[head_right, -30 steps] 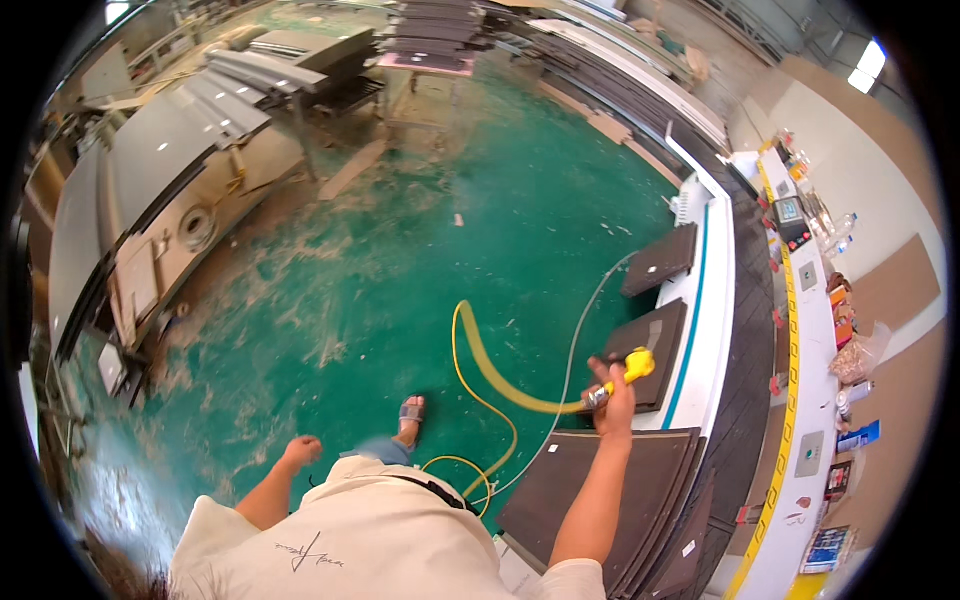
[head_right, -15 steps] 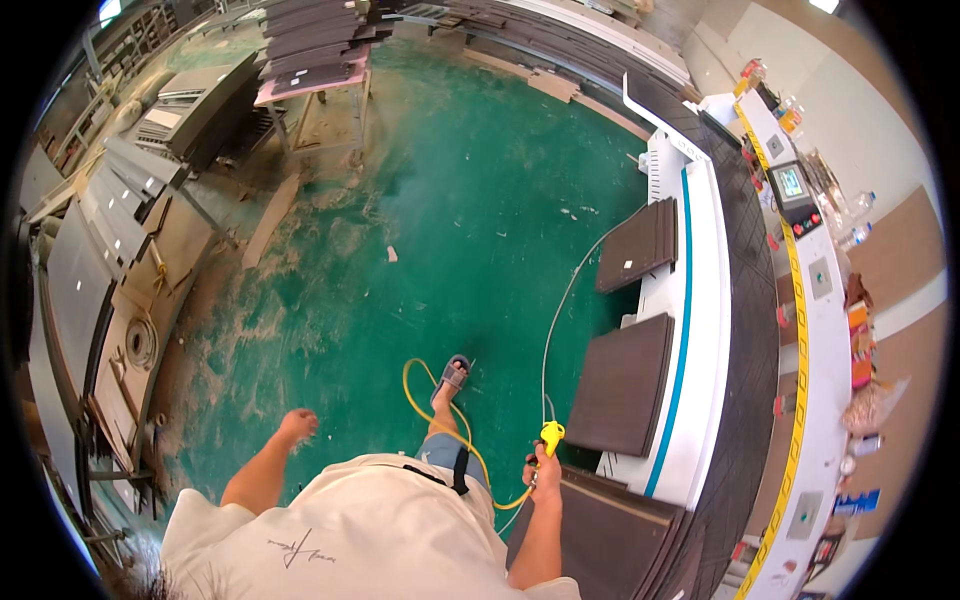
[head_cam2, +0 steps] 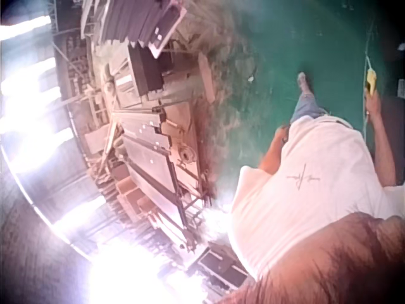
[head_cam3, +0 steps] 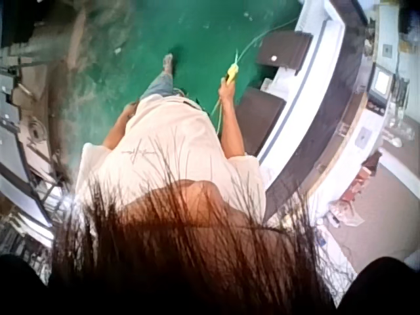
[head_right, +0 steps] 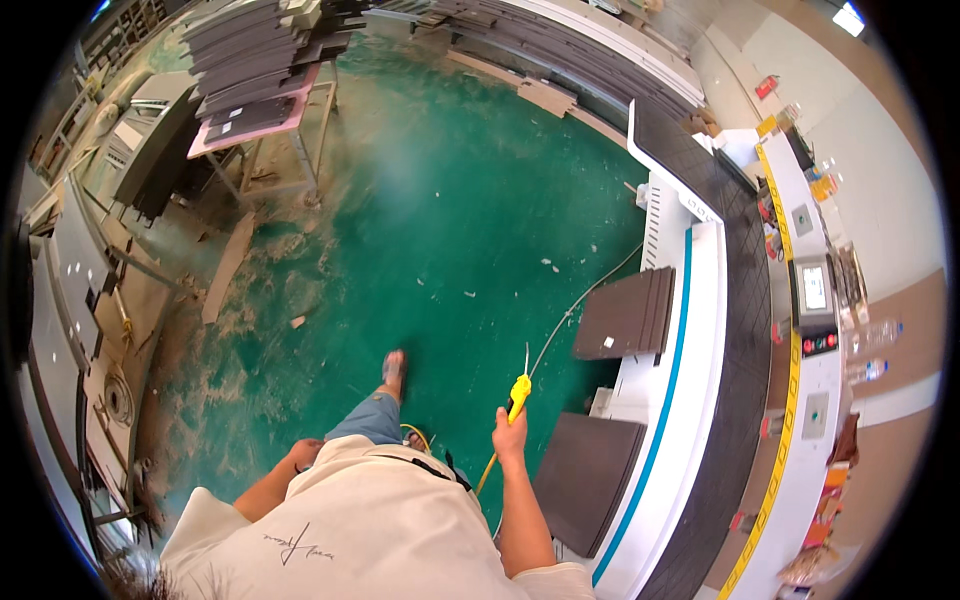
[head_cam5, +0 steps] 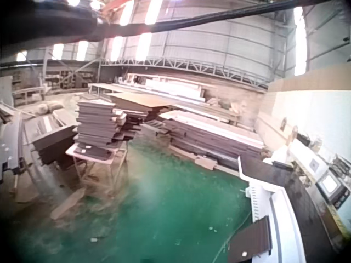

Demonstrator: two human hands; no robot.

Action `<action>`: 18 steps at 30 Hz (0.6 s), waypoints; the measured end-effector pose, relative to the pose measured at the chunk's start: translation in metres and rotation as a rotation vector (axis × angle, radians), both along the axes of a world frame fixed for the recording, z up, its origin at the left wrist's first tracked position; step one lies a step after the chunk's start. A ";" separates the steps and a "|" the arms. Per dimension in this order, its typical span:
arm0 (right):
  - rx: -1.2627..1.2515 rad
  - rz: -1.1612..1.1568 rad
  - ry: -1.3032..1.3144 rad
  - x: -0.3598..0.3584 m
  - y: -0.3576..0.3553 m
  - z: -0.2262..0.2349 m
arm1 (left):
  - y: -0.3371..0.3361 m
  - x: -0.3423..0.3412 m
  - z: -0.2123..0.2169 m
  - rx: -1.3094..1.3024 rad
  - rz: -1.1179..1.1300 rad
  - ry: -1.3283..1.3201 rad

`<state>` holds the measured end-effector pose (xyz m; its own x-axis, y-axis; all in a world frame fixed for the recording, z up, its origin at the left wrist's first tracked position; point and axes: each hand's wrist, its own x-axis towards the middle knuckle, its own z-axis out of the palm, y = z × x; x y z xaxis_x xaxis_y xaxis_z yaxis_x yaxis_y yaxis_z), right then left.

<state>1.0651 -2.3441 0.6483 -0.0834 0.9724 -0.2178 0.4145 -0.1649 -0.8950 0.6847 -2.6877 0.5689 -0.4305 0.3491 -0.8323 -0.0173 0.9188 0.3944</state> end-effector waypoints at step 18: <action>-0.031 -0.198 -0.027 -0.194 0.518 -0.067 | 0.744 -0.328 0.038 0.362 -0.007 0.101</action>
<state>0.8715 -1.8257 0.5808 0.1154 0.9619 -0.2479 0.3953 -0.2734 -0.8769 0.3571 -1.9438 0.6070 -0.5004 0.6164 -0.6080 0.0442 0.7195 0.6931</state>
